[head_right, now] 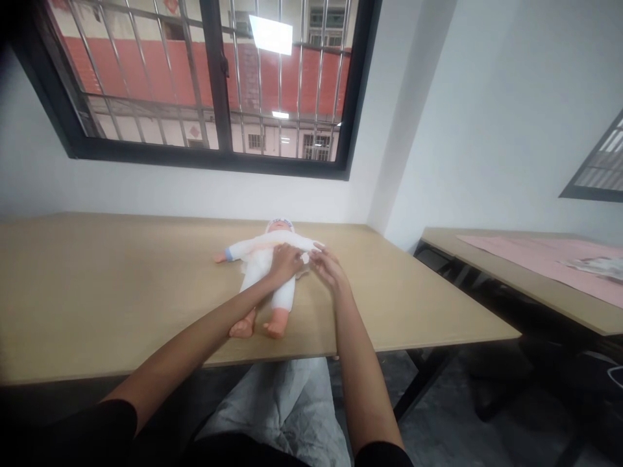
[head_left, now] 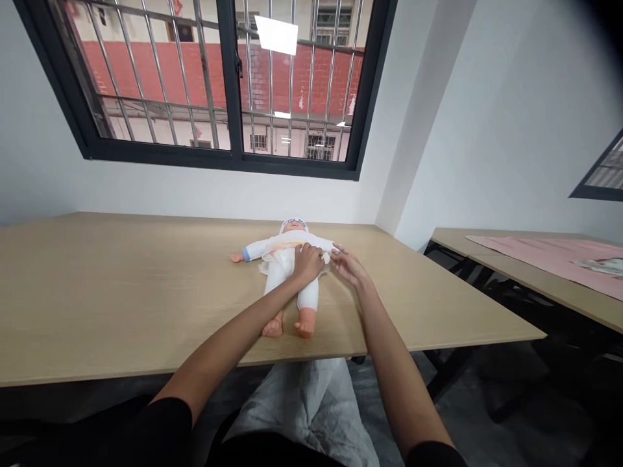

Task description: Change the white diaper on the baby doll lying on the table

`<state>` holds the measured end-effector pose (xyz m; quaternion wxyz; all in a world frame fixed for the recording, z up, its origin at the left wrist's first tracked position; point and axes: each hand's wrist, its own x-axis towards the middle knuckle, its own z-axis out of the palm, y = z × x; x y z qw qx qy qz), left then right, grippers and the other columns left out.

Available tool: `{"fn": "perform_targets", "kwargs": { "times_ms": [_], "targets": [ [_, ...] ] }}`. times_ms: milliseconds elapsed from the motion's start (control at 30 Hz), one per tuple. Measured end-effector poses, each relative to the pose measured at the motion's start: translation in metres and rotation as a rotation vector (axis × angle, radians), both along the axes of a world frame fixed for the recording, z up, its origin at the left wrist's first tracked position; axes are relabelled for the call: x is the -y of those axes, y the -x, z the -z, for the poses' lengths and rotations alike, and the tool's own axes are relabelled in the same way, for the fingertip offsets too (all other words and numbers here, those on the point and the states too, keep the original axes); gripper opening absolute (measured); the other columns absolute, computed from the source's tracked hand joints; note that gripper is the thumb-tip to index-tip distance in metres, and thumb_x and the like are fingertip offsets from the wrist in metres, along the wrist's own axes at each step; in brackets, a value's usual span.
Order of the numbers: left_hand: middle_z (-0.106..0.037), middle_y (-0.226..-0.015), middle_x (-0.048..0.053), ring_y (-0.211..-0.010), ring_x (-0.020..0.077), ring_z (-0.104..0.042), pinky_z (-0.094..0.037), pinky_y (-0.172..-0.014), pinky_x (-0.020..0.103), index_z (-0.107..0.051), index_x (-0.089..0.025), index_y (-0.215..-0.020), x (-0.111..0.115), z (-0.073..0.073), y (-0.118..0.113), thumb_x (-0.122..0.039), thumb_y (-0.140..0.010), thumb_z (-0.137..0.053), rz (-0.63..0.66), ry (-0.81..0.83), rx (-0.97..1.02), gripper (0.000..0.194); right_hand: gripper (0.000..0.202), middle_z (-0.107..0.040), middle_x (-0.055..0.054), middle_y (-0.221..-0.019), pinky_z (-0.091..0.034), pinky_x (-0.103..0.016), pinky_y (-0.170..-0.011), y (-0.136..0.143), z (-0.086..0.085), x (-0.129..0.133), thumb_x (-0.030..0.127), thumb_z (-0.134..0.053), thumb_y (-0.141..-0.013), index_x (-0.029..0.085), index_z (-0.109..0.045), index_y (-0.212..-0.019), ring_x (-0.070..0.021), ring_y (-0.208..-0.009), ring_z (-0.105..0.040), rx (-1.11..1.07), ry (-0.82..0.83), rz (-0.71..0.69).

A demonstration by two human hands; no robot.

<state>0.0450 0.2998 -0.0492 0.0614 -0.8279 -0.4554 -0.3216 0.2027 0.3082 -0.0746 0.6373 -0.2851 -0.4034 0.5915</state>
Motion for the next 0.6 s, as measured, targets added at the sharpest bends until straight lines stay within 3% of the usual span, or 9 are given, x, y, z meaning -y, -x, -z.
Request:
{"fn": "perform_targets", "kwargs": {
  "times_ms": [200, 400, 600],
  "targets": [
    [-0.064, -0.084, 0.005, -0.096, 0.0213, -0.049, -0.031, -0.088, 0.038, -0.064, -0.018, -0.081, -0.0038, 0.0028, 0.0005, -0.019, -0.079, -0.048, 0.01, -0.006, 0.011, 0.016, 0.047, -0.065, 0.001, -0.092, -0.046, -0.014, -0.057, 0.0045, 0.0011, 0.0044, 0.006, -0.069, -0.059, 0.021, -0.061, -0.103, -0.0043, -0.061, -0.055, 0.186, -0.03, -0.128],
    [-0.065, -0.084, 0.005, -0.097, 0.0212, -0.05, -0.031, -0.09, 0.037, -0.064, -0.019, -0.081, -0.0009, 0.0007, -0.0006, -0.021, -0.079, -0.049, -0.013, 0.02, 0.029, 0.015, 0.043, -0.055, 0.007, -0.06, -0.045, -0.016, -0.057, 0.0047, 0.0027, 0.0049, 0.012, -0.071, -0.061, 0.02, -0.063, -0.102, -0.0047, -0.054, -0.05, 0.254, -0.011, -0.141],
    [-0.065, -0.08, 0.005, -0.094, 0.0209, -0.051, -0.031, -0.089, 0.037, -0.064, -0.019, -0.078, 0.0026, -0.0019, -0.0009, -0.025, -0.082, -0.047, 0.005, 0.02, 0.069, 0.019, 0.043, -0.064, 0.001, -0.08, -0.044, -0.017, -0.059, 0.0058, 0.0036, 0.0041, 0.018, -0.076, -0.06, 0.021, -0.064, -0.101, -0.0069, -0.065, -0.055, 0.294, 0.008, -0.126]
  ]
}}
